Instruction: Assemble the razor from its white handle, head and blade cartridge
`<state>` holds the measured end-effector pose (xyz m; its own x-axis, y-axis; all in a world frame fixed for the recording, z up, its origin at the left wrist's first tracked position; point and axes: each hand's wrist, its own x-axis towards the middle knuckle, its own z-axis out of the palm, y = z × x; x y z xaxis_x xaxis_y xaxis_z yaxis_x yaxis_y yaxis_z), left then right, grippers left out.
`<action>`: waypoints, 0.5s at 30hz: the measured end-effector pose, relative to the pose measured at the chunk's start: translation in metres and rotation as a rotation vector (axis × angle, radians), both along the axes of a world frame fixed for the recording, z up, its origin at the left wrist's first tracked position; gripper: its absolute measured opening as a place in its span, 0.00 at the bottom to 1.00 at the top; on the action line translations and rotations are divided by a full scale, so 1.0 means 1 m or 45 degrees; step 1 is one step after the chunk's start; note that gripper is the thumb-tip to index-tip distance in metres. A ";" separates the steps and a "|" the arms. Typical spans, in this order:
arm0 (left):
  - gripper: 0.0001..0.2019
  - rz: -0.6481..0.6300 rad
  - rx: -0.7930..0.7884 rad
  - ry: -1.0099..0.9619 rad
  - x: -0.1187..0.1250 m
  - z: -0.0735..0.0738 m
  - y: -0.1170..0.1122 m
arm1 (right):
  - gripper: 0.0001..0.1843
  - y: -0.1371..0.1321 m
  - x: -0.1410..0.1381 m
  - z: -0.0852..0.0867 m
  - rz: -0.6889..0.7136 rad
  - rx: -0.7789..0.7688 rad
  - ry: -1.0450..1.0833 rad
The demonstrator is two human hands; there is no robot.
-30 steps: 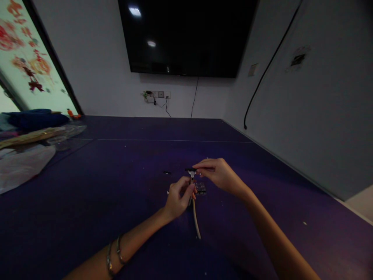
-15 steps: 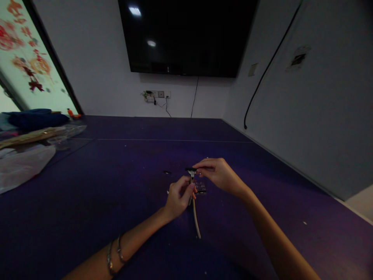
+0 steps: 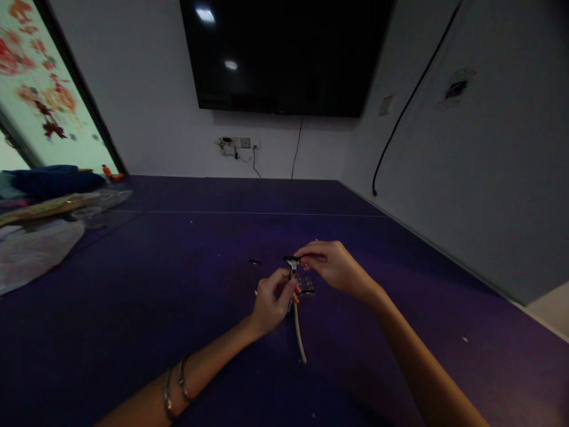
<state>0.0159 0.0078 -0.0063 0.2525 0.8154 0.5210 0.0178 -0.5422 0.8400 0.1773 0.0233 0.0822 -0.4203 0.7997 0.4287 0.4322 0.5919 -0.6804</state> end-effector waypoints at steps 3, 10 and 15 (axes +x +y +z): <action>0.08 0.021 -0.008 -0.004 0.001 0.001 0.000 | 0.14 -0.001 -0.001 0.001 -0.012 0.011 -0.025; 0.09 0.045 -0.075 0.007 0.003 0.006 -0.002 | 0.15 -0.002 0.001 0.000 -0.034 0.024 -0.066; 0.10 0.010 -0.124 -0.007 0.002 0.011 -0.003 | 0.14 -0.002 0.000 0.002 -0.023 0.037 -0.053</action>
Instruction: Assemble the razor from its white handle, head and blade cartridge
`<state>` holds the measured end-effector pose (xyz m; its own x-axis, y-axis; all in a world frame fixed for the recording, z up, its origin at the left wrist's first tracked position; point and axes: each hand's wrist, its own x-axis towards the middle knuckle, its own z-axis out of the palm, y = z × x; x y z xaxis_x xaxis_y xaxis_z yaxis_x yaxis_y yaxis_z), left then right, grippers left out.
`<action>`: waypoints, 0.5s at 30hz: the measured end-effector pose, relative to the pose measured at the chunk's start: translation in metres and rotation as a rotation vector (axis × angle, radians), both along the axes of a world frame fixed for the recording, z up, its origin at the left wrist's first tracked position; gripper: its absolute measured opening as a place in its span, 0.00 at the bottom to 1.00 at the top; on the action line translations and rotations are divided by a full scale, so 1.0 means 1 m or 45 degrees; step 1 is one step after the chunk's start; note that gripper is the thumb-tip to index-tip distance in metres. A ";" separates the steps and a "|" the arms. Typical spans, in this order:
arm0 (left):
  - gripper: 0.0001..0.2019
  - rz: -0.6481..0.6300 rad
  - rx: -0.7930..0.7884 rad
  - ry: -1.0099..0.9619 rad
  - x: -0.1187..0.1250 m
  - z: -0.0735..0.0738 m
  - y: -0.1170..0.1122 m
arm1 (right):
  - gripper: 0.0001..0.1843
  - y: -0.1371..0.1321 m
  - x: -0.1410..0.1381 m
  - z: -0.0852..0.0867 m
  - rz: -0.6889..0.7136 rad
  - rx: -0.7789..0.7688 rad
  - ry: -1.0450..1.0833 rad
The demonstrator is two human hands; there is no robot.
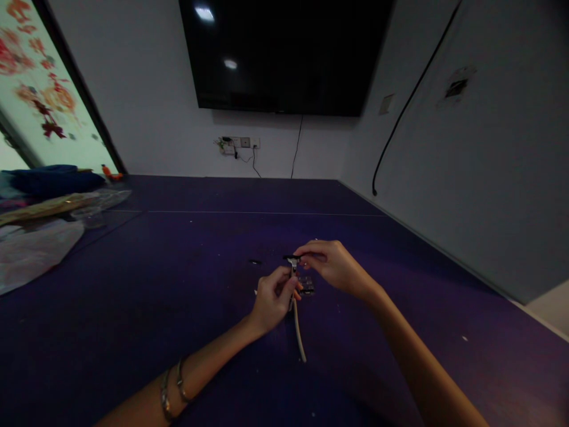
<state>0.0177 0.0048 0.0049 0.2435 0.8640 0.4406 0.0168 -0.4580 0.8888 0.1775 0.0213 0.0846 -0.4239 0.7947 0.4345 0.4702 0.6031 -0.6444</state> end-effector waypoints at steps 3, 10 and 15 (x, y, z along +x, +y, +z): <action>0.10 -0.017 -0.043 -0.024 -0.001 0.002 0.004 | 0.14 -0.001 0.000 0.002 0.006 -0.020 0.019; 0.10 0.044 -0.150 -0.155 -0.007 0.010 0.027 | 0.13 0.004 0.004 0.000 -0.193 0.001 0.039; 0.12 0.213 -0.167 -0.139 -0.018 0.017 0.042 | 0.09 0.004 -0.003 -0.010 -0.146 -0.126 -0.142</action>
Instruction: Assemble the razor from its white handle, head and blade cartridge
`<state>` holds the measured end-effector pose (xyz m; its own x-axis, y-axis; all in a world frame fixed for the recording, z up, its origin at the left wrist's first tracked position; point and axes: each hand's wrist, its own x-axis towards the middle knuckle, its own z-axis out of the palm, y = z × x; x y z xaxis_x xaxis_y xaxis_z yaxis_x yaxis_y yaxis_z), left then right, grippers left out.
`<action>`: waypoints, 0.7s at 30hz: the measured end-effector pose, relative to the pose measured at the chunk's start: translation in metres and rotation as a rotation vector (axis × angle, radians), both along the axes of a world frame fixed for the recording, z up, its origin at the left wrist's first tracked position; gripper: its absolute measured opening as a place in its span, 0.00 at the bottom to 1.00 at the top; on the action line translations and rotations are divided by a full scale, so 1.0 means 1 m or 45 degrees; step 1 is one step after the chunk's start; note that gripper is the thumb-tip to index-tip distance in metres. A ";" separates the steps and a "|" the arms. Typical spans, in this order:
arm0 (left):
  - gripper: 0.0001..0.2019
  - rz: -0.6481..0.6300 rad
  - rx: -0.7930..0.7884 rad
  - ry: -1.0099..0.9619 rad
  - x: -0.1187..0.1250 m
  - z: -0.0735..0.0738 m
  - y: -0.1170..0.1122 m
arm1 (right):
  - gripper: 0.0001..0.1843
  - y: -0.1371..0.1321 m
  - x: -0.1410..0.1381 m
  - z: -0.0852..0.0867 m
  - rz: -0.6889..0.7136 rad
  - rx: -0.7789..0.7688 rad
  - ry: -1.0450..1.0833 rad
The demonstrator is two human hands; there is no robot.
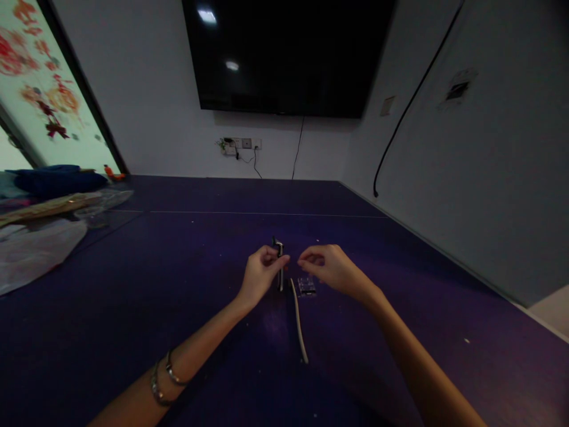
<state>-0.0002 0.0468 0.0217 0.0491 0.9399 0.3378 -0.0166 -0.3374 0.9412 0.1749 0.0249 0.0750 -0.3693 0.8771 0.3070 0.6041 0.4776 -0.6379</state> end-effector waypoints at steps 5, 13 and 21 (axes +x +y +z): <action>0.13 0.122 0.013 0.053 -0.003 -0.001 0.004 | 0.15 -0.006 -0.024 -0.015 0.003 -0.009 -0.157; 0.14 0.217 -0.078 0.063 0.001 0.005 -0.002 | 0.14 -0.012 -0.053 -0.033 -0.240 0.076 -0.350; 0.14 0.111 -0.157 0.023 0.002 -0.001 0.003 | 0.13 -0.011 -0.058 -0.039 -0.289 0.132 -0.414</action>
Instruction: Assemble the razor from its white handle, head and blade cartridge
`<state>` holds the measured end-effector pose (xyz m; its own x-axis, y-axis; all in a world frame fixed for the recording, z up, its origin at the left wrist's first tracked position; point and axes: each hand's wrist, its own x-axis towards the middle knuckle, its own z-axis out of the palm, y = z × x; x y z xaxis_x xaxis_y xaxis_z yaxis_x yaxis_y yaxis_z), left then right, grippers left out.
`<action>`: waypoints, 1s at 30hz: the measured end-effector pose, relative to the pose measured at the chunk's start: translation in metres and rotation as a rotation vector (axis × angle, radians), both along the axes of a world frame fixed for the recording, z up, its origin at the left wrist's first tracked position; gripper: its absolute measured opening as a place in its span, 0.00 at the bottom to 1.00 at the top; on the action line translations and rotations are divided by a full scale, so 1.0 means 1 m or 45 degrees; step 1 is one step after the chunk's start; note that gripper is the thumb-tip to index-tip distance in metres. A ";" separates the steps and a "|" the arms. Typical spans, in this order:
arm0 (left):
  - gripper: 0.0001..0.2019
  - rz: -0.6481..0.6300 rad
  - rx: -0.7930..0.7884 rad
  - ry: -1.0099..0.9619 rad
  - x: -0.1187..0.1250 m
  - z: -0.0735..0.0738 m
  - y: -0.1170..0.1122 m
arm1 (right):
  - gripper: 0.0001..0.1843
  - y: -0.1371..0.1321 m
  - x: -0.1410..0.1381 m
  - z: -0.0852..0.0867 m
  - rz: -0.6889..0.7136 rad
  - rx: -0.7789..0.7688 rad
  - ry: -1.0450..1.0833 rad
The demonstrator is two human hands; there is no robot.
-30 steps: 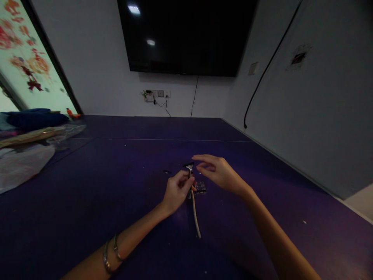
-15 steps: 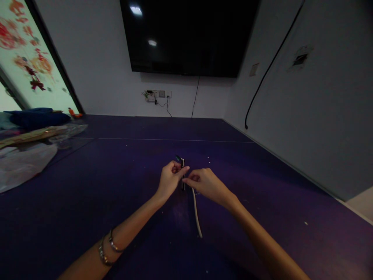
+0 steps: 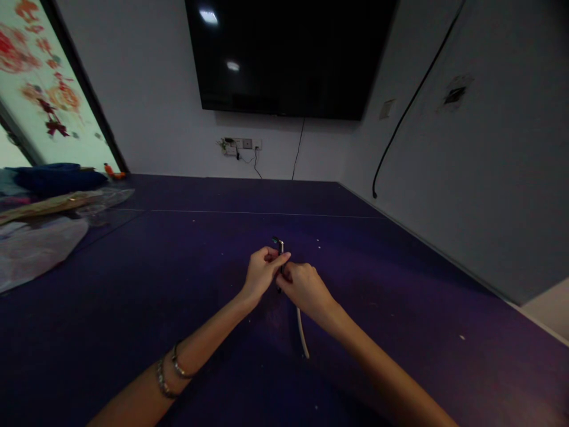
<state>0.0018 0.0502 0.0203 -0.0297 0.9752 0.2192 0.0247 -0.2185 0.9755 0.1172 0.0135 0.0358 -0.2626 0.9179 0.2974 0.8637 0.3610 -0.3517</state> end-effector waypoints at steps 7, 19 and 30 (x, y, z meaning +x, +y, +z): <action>0.15 -0.428 -0.240 0.447 -0.045 0.017 0.026 | 0.16 0.003 0.007 -0.010 0.004 -0.292 0.119; 0.12 -0.184 -0.224 0.539 -0.083 0.036 0.040 | 0.15 0.012 0.001 -0.039 0.110 -0.854 0.168; 0.14 -0.244 -0.142 0.906 -0.091 0.015 0.060 | 0.14 0.016 -0.006 -0.046 0.138 -0.939 0.108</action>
<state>-0.0888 0.1098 0.0351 0.2554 0.9666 0.0217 0.6300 -0.1834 0.7546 0.1107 0.0291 -0.0099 -0.3667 0.8572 -0.3615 0.7957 0.0875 -0.5994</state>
